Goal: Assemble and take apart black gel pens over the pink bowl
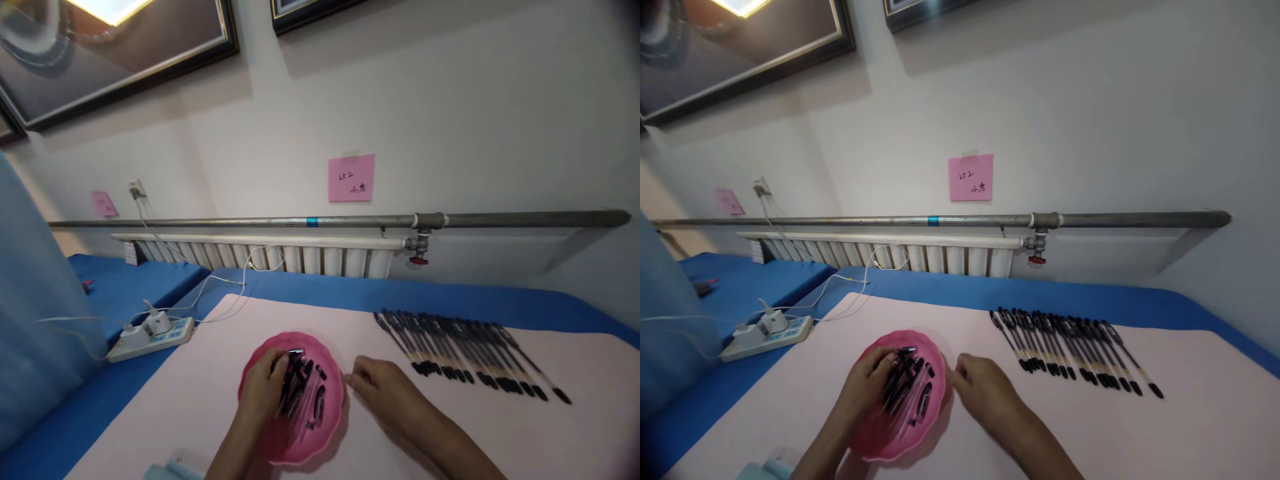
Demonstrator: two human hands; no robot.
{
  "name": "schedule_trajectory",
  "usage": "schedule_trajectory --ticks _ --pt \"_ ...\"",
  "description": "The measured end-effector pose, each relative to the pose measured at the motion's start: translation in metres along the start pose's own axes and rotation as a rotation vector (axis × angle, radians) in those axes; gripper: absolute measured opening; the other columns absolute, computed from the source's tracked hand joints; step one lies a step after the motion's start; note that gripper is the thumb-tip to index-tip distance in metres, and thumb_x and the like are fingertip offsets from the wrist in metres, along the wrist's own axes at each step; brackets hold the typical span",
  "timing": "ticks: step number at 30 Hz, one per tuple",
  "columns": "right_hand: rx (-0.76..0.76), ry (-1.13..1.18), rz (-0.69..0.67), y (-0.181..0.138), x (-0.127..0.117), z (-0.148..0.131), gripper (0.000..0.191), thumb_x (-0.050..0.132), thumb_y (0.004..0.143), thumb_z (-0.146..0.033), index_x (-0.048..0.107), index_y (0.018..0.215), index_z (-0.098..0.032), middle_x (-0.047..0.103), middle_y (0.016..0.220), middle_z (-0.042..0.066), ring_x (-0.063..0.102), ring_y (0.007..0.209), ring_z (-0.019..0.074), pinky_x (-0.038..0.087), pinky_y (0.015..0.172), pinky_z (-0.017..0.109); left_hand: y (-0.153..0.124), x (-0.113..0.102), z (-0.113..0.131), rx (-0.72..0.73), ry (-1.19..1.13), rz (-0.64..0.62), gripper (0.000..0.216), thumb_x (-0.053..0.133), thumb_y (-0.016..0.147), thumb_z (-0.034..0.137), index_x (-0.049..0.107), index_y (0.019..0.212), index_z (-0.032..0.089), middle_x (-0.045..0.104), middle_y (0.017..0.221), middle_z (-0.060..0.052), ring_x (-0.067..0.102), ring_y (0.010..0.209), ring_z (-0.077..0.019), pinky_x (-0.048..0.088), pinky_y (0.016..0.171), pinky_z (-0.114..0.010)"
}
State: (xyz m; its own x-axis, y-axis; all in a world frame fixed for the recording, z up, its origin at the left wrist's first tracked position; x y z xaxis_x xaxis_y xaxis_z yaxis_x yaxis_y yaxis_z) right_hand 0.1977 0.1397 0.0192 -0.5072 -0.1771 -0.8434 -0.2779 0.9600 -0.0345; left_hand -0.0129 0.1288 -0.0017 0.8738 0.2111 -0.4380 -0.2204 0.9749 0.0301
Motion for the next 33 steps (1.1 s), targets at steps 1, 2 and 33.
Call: schedule_trajectory --ticks 1,2,33 --pt "0.039 -0.074 0.060 0.002 -0.012 0.012 0.022 0.043 0.084 -0.024 0.051 0.064 -0.018 0.058 0.063 0.002 0.050 0.060 0.0141 0.031 0.052 0.023 0.000 0.001 -0.002 -0.004 0.003 -0.015 0.025 0.044 0.080 0.032 0.065 0.088 0.021 0.069 0.087 -0.004 0.061 0.084 -0.0205 0.043 0.076 -0.031" --pt "0.080 -0.134 0.114 0.004 -0.023 0.024 0.021 0.040 0.084 -0.020 0.052 0.068 -0.017 0.059 0.069 0.005 0.052 0.065 0.0166 0.032 0.055 0.025 0.001 0.002 -0.004 -0.008 0.014 -0.024 0.026 0.044 0.080 0.032 0.065 0.090 0.020 0.069 0.089 -0.004 0.061 0.086 -0.0203 0.044 0.077 -0.031" --pt "-0.066 0.726 -0.473 -0.029 0.035 -0.061 0.010 0.047 0.069 -0.018 0.051 0.060 -0.018 0.039 0.052 -0.006 0.034 0.049 0.0081 0.026 0.049 0.020 -0.022 0.041 0.017 -0.216 -0.883 -0.227 0.039 0.068 0.067 0.048 0.058 0.081 0.013 0.041 0.049 0.008 0.030 0.038 -0.0032 0.020 0.036 -0.016"
Point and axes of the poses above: each hand's wrist, its own y-axis towards the middle knuckle, its own x-axis out of the palm, z = x × y, the point moved 10 cm from there along y, towards the middle knuckle
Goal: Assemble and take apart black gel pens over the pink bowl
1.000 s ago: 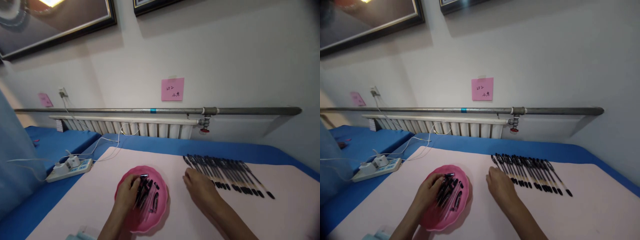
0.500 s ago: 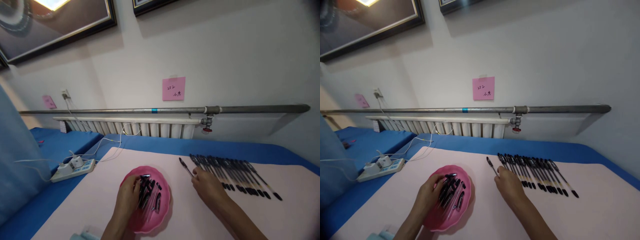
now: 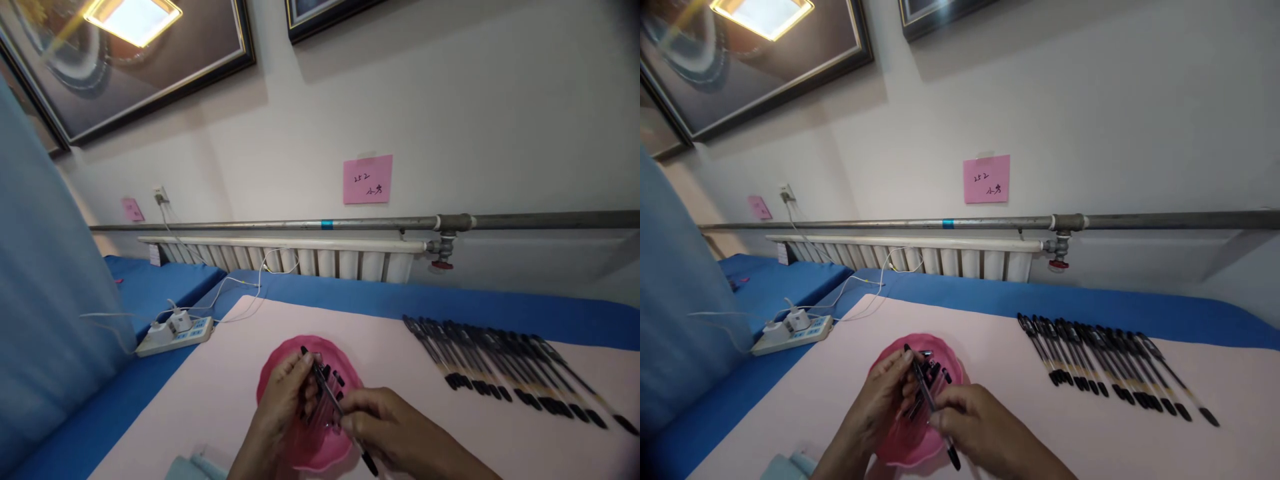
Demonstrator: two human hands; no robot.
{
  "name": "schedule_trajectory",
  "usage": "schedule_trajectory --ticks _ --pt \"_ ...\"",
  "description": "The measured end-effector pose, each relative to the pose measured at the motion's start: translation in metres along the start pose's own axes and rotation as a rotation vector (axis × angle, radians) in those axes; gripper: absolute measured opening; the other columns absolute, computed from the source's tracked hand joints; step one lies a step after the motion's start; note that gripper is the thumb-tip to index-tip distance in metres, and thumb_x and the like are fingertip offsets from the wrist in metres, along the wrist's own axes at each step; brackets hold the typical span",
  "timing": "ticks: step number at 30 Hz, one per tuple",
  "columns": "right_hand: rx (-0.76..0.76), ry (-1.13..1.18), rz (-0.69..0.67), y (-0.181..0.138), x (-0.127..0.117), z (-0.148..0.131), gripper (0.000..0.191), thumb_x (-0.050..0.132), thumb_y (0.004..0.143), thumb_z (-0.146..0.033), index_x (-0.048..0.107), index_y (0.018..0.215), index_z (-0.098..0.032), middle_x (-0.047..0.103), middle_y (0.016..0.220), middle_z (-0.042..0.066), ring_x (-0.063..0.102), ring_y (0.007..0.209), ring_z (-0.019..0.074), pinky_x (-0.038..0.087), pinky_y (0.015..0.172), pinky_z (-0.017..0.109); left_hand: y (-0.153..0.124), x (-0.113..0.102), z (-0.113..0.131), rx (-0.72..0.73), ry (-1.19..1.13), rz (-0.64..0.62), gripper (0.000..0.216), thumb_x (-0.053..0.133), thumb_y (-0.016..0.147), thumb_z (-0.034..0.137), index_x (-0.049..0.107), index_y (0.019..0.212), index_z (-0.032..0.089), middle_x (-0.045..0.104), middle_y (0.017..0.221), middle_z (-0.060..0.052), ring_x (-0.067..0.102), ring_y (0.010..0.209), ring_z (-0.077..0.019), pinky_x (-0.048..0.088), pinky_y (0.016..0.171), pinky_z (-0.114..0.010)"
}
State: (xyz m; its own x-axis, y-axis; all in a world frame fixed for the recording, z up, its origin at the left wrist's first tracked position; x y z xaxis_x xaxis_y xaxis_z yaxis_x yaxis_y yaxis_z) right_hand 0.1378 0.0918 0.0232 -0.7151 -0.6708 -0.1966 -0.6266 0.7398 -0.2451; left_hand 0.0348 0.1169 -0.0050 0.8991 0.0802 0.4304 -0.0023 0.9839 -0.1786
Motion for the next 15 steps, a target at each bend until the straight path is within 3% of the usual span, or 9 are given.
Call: schedule_trajectory --ticks 2,5,7,9,12,15 --pt "0.009 -0.065 -0.001 -0.001 0.000 0.003 0.012 0.047 0.072 -0.021 0.049 0.060 -0.018 0.040 0.055 -0.005 0.037 0.053 0.0091 0.027 0.050 0.021 0.001 -0.007 0.005 0.031 -0.012 0.041 0.037 0.067 0.068 0.049 0.054 0.074 0.015 0.040 0.048 0.008 0.030 0.037 -0.0034 0.020 0.036 -0.016" --pt "0.027 -0.158 -0.005 -0.002 -0.005 0.011 0.010 0.046 0.070 -0.018 0.049 0.061 -0.017 0.040 0.058 -0.004 0.038 0.057 0.0098 0.028 0.051 0.021 -0.002 -0.033 0.028 0.155 0.051 0.209 0.039 0.064 0.068 0.053 0.048 0.065 0.018 0.041 0.046 0.008 0.033 0.038 -0.0051 0.025 0.038 -0.018" --pt "0.029 -0.174 0.007 -0.002 -0.012 0.014 0.010 0.044 0.069 -0.016 0.050 0.061 -0.017 0.040 0.058 -0.004 0.038 0.057 0.0097 0.028 0.051 0.020 -0.007 -0.053 0.046 0.247 0.211 0.327 0.038 0.059 0.072 0.053 0.047 0.062 0.018 0.045 0.050 0.006 0.039 0.042 -0.0071 0.031 0.043 -0.019" --pt "0.015 -0.147 0.040 -0.001 -0.020 0.014 0.010 0.043 0.069 -0.015 0.049 0.061 -0.017 0.041 0.058 -0.004 0.039 0.056 0.0093 0.028 0.050 0.020 -0.009 -0.064 0.056 0.255 0.523 0.396 0.036 0.052 0.076 0.051 0.047 0.060 0.019 0.049 0.051 0.004 0.043 0.045 -0.0098 0.034 0.047 -0.022" --pt "0.016 -0.048 0.076 -0.001 -0.024 0.012 0.011 0.044 0.071 -0.017 0.048 0.061 -0.018 0.043 0.053 -0.006 0.039 0.048 0.0077 0.027 0.046 0.019 -0.006 -0.066 0.055 0.201 0.935 0.411 0.026 0.055 0.073 0.041 0.052 0.059 0.020 0.054 0.054 0.001 0.050 0.053 -0.0154 0.037 0.053 -0.027" --pt "0.077 0.057 0.094 0.000 -0.023 0.015 0.011 0.044 0.073 -0.018 0.047 0.063 -0.019 0.040 0.045 -0.008 0.033 0.038 0.0058 0.023 0.041 0.019 -0.007 -0.059 0.054 0.254 1.003 0.436 0.019 0.061 0.067 0.034 0.063 0.077 0.018 0.062 0.076 -0.005 0.056 0.070 -0.0199 0.040 0.066 -0.030"
Point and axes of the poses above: each hand's wrist, its own y-axis towards the middle knuckle, its own x-axis out of the palm, z = x × y, the point moved 10 cm from there along y, towards the middle knuckle
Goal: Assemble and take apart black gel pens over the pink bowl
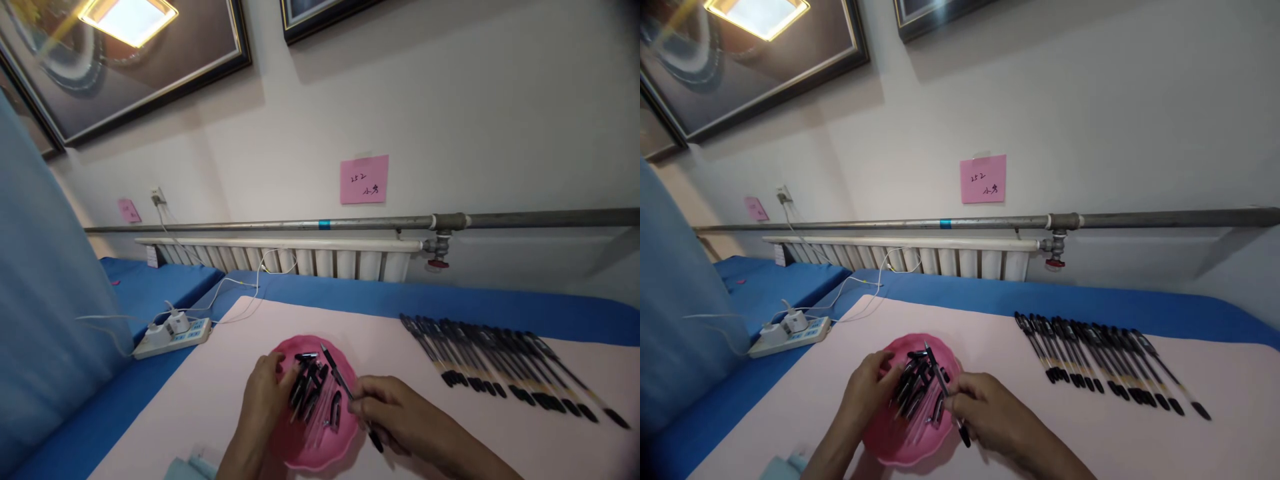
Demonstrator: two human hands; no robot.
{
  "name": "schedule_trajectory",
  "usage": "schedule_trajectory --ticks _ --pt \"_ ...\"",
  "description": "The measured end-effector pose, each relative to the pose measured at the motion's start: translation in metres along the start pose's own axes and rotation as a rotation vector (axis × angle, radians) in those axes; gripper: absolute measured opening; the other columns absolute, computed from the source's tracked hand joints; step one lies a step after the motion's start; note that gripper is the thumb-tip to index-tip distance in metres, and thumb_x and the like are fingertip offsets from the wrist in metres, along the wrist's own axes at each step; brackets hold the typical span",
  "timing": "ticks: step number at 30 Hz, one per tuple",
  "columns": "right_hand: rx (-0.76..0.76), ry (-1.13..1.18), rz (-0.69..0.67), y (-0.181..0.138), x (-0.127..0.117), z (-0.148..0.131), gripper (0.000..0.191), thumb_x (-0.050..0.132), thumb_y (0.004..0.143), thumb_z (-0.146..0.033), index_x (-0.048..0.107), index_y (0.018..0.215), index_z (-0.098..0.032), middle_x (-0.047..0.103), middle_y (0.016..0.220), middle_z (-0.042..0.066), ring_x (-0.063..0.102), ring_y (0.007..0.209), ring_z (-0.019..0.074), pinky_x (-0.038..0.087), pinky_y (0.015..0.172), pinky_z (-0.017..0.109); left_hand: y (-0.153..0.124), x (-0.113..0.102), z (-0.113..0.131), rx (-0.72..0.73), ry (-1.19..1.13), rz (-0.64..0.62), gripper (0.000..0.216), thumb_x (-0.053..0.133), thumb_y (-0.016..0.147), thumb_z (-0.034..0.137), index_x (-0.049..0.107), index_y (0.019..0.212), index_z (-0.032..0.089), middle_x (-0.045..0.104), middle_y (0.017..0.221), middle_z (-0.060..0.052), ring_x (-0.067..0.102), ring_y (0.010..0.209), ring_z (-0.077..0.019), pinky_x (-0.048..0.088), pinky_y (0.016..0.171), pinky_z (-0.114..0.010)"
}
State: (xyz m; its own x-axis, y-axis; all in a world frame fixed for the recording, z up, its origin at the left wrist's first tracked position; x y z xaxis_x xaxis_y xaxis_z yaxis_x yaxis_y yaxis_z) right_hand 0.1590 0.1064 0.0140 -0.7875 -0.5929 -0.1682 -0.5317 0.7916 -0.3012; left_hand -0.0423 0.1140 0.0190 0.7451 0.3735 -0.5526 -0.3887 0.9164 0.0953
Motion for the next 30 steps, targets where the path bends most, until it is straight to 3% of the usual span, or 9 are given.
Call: schedule_trajectory --ticks 2,7,10,13,16,19,24,30 --pt "0.029 0.056 0.001 0.000 0.001 0.002 0.009 0.044 0.073 -0.020 0.048 0.065 -0.019 0.041 0.044 -0.008 0.031 0.036 0.0052 0.020 0.039 0.018 -0.004 0.008 0.007 0.030 -0.086 -0.015 0.025 0.057 0.071 0.035 0.063 0.087 0.017 0.063 0.084 -0.006 0.056 0.073 -0.0198 0.041 0.069 -0.031" --pt "0.006 0.121 -0.046 0.001 0.005 0.003 0.007 0.047 0.071 -0.023 0.050 0.067 -0.018 0.043 0.044 -0.008 0.031 0.036 0.0048 0.020 0.038 0.017 -0.026 0.059 0.019 -0.086 -0.542 -0.382 0.028 0.059 0.072 0.045 0.064 0.076 0.018 0.055 0.060 0.001 0.042 0.046 -0.0108 0.032 0.045 -0.023" --pt "-0.004 0.109 -0.123 0.000 0.013 0.004 0.008 0.046 0.068 -0.024 0.051 0.067 -0.018 0.042 0.043 -0.008 0.032 0.036 0.0050 0.022 0.038 0.017 -0.034 0.066 0.027 -0.158 -0.726 -0.441 0.035 0.061 0.071 0.051 0.062 0.073 0.016 0.046 0.049 0.005 0.032 0.037 -0.0066 0.022 0.039 -0.021" --pt "0.025 0.079 -0.181 -0.002 0.022 0.008 0.010 0.043 0.064 -0.022 0.052 0.067 -0.018 0.044 0.046 -0.007 0.036 0.035 0.0050 0.023 0.037 0.017 -0.040 0.068 0.035 -0.229 -0.915 -0.487 0.036 0.063 0.071 0.050 0.063 0.078 0.014 0.041 0.044 0.006 0.032 0.036 -0.0060 0.021 0.037 -0.019" --pt "0.033 0.084 -0.200 -0.003 0.026 0.007 0.009 0.042 0.062 -0.021 0.050 0.064 -0.018 0.046 0.048 -0.006 0.038 0.037 0.0055 0.025 0.038 0.017 -0.043 0.069 0.039 -0.293 -1.049 -0.499 0.038 0.072 0.065 0.043 0.064 0.086 0.012 0.044 0.049 0.006 0.032 0.037 -0.0042 0.022 0.036 -0.018" --pt "0.031 0.110 -0.198 -0.004 0.027 0.004 0.003 0.045 0.064 -0.021 0.048 0.063 -0.019 0.044 0.047 -0.007 0.035 0.038 0.0057 0.024 0.039 0.018 -0.044 0.070 0.038 -0.316 -1.121 -0.465 0.036 0.075 0.062 0.040 0.064 0.080 0.011 0.041 0.048 0.007 0.030 0.037 -0.0027 0.021 0.036 -0.017" --pt "-0.079 0.137 -0.080 -0.002 0.018 -0.009 0.010 0.058 0.059 -0.019 0.049 0.063 -0.018 0.042 0.050 -0.008 0.035 0.046 0.0058 0.025 0.045 0.018 -0.041 0.069 0.038 -0.318 -1.161 -0.412 0.035 0.077 0.059 0.040 0.062 0.075 0.013 0.039 0.047 0.008 0.029 0.036 -0.0028 0.021 0.035 -0.017" --pt "-0.021 0.216 -0.199 -0.002 0.033 -0.004 0.025 0.044 0.074 -0.037 0.055 0.067 -0.016 0.058 0.056 0.000 0.048 0.045 0.0098 0.032 0.046 0.021 -0.036 0.062 0.038 -0.283 -1.184 -0.373 0.032 0.075 0.063 0.039 0.062 0.076 0.013 0.041 0.049 0.007 0.033 0.039 -0.0033 0.023 0.037 -0.017"
Point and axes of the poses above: each hand's wrist, its own y-axis towards the middle knuckle, its own x-axis out of the palm, z = x × y, the point moved 10 cm from there along y, towards the middle knuckle
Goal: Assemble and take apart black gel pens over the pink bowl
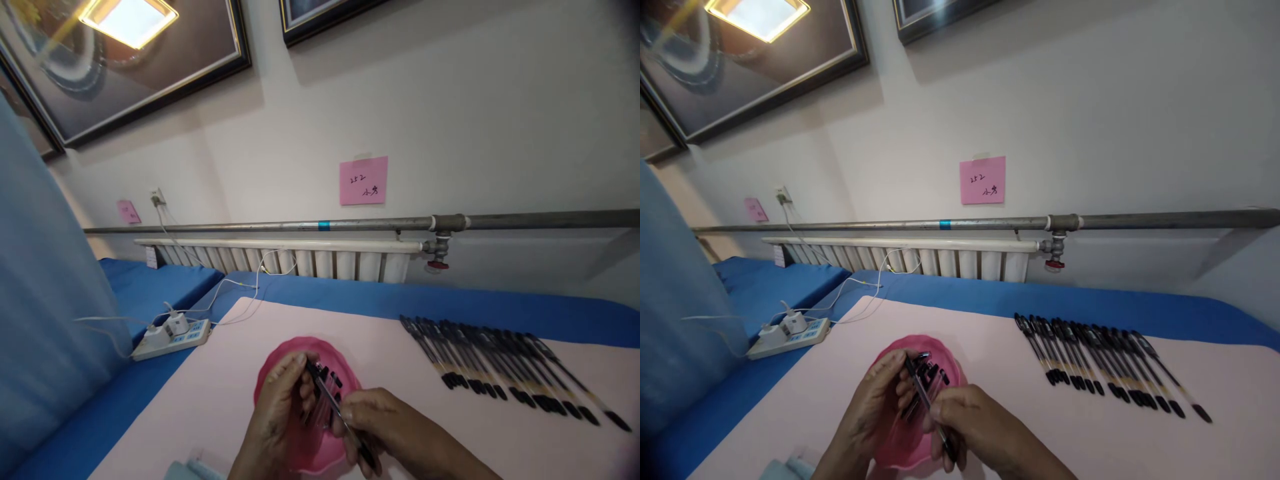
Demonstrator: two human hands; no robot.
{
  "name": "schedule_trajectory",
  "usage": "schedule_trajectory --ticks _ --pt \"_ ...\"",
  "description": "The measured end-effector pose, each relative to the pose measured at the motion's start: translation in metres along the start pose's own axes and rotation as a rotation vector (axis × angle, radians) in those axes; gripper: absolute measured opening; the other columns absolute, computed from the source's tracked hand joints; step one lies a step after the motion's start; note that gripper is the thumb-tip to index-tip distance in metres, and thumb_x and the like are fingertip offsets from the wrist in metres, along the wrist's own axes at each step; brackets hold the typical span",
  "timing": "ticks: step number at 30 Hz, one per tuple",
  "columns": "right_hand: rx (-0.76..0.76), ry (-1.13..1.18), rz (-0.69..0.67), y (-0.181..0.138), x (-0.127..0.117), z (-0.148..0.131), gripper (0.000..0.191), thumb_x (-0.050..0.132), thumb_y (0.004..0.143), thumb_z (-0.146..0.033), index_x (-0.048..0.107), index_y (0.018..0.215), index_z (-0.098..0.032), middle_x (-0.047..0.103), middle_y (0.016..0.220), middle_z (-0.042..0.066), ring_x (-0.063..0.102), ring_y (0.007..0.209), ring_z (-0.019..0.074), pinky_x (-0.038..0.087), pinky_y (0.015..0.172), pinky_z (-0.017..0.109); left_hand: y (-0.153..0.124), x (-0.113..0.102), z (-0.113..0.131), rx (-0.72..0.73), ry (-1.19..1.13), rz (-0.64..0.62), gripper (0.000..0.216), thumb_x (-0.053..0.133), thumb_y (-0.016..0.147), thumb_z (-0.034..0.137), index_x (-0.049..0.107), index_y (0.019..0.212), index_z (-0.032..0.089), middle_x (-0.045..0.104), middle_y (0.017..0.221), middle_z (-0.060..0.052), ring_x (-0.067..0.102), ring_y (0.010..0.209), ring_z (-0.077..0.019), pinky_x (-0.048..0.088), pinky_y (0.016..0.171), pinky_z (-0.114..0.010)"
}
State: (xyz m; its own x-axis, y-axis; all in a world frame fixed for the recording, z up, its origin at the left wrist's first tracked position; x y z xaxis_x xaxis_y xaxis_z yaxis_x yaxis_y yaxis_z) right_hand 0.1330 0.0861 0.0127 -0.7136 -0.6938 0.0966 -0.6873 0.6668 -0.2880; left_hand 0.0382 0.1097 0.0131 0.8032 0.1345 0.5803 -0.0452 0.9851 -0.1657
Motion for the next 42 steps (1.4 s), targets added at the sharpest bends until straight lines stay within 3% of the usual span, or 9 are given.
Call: schedule_trajectory --ticks 5,11,14,16,20,25,31,37,42 --pt "-0.060 0.066 0.184 0.001 -0.017 -0.002 0.016 0.061 0.061 -0.026 0.048 0.063 -0.018 0.049 0.049 -0.007 0.042 0.044 0.0065 0.029 0.045 0.019 0.001 -0.001 0.001 0.023 -0.035 -0.001 0.031 0.074 0.064 0.037 0.063 0.080 0.013 0.043 0.050 0.006 0.034 0.040 -0.0036 0.024 0.037 -0.017" --pt "0.006 0.177 0.075 0.004 -0.004 0.006 0.027 0.044 0.076 -0.040 0.053 0.072 -0.015 0.059 0.057 0.001 0.047 0.040 0.0080 0.030 0.038 0.019 0.001 -0.002 0.001 0.026 -0.024 0.003 0.030 0.075 0.065 0.037 0.064 0.079 0.013 0.045 0.050 0.006 0.036 0.041 -0.0036 0.025 0.038 -0.016" --pt "-0.023 0.181 0.129 0.002 -0.010 0.002 0.013 0.056 0.067 -0.028 0.051 0.067 -0.016 0.054 0.049 -0.004 0.044 0.039 0.0056 0.031 0.040 0.017 0.002 -0.001 0.001 0.023 -0.029 -0.012 0.031 0.074 0.065 0.037 0.064 0.081 0.013 0.045 0.049 0.006 0.036 0.041 -0.0040 0.025 0.038 -0.017" --pt "-0.040 0.229 0.145 0.002 -0.012 0.001 0.016 0.061 0.064 -0.028 0.050 0.071 -0.017 0.055 0.052 -0.005 0.046 0.041 0.0058 0.034 0.041 0.017 0.002 -0.001 0.001 0.026 -0.032 -0.014 0.032 0.075 0.065 0.037 0.065 0.082 0.013 0.045 0.050 0.006 0.036 0.041 -0.0042 0.025 0.038 -0.017" --pt "0.025 0.249 0.078 0.002 -0.001 0.007 0.031 0.048 0.074 -0.046 0.054 0.076 -0.016 0.060 0.062 0.001 0.049 0.040 0.0076 0.032 0.035 0.017 0.000 0.000 0.002 0.017 -0.028 -0.007 0.033 0.075 0.064 0.038 0.065 0.080 0.012 0.048 0.051 0.005 0.038 0.041 -0.0040 0.025 0.039 -0.016" --pt "-0.004 0.084 0.197 0.003 -0.014 0.007 0.013 0.051 0.070 -0.031 0.049 0.067 -0.019 0.051 0.048 -0.006 0.040 0.036 0.0070 0.028 0.035 0.018 0.001 -0.001 -0.002 0.010 -0.042 0.009 0.031 0.076 0.063 0.035 0.064 0.079 0.012 0.048 0.049 0.005 0.037 0.040 -0.0040 0.026 0.039 -0.016" --pt "-0.169 -0.413 0.550 -0.005 -0.046 -0.012 0.013 0.053 0.067 -0.017 0.043 0.060 -0.021 0.048 0.054 -0.006 0.044 0.053 0.0101 0.031 0.049 0.021 0.010 -0.027 0.000 0.059 -0.019 0.135 0.032 0.075 0.062 0.040 0.055 0.064 0.015 0.046 0.047 0.006 0.034 0.038 -0.0043 0.025 0.039 -0.017" --pt "-0.133 -0.616 0.554 -0.007 -0.060 -0.013 0.016 0.055 0.069 -0.018 0.043 0.058 -0.020 0.046 0.054 -0.005 0.042 0.054 0.0113 0.028 0.049 0.022 0.007 -0.065 0.030 0.223 0.480 0.340 0.043 0.069 0.066 0.048 0.043 0.051 0.017 0.038 0.040 0.008 0.033 0.040 -0.0062 0.025 0.042 -0.019" --pt "-0.074 -0.684 0.561 -0.013 -0.073 -0.018 0.016 0.055 0.068 -0.018 0.043 0.058 -0.020 0.047 0.054 -0.005 0.041 0.053 0.0112 0.028 0.048 0.021 0.006 -0.082 0.042 0.283 0.549 0.426 0.042 0.060 0.070 0.055 0.047 0.056 0.019 0.040 0.043 0.008 0.035 0.043 -0.0087 0.028 0.044 -0.021"
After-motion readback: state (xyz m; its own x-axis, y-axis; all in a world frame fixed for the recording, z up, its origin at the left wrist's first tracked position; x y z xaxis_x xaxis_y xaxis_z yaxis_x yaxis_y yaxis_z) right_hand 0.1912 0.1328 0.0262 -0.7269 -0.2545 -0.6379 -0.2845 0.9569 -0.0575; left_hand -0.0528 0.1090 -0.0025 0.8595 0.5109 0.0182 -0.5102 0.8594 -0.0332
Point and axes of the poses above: each hand's wrist, its own y-axis towards the middle knuckle, its own x-axis out of the palm, z = x × y, the point moved 10 cm from there along y, towards the middle knuckle
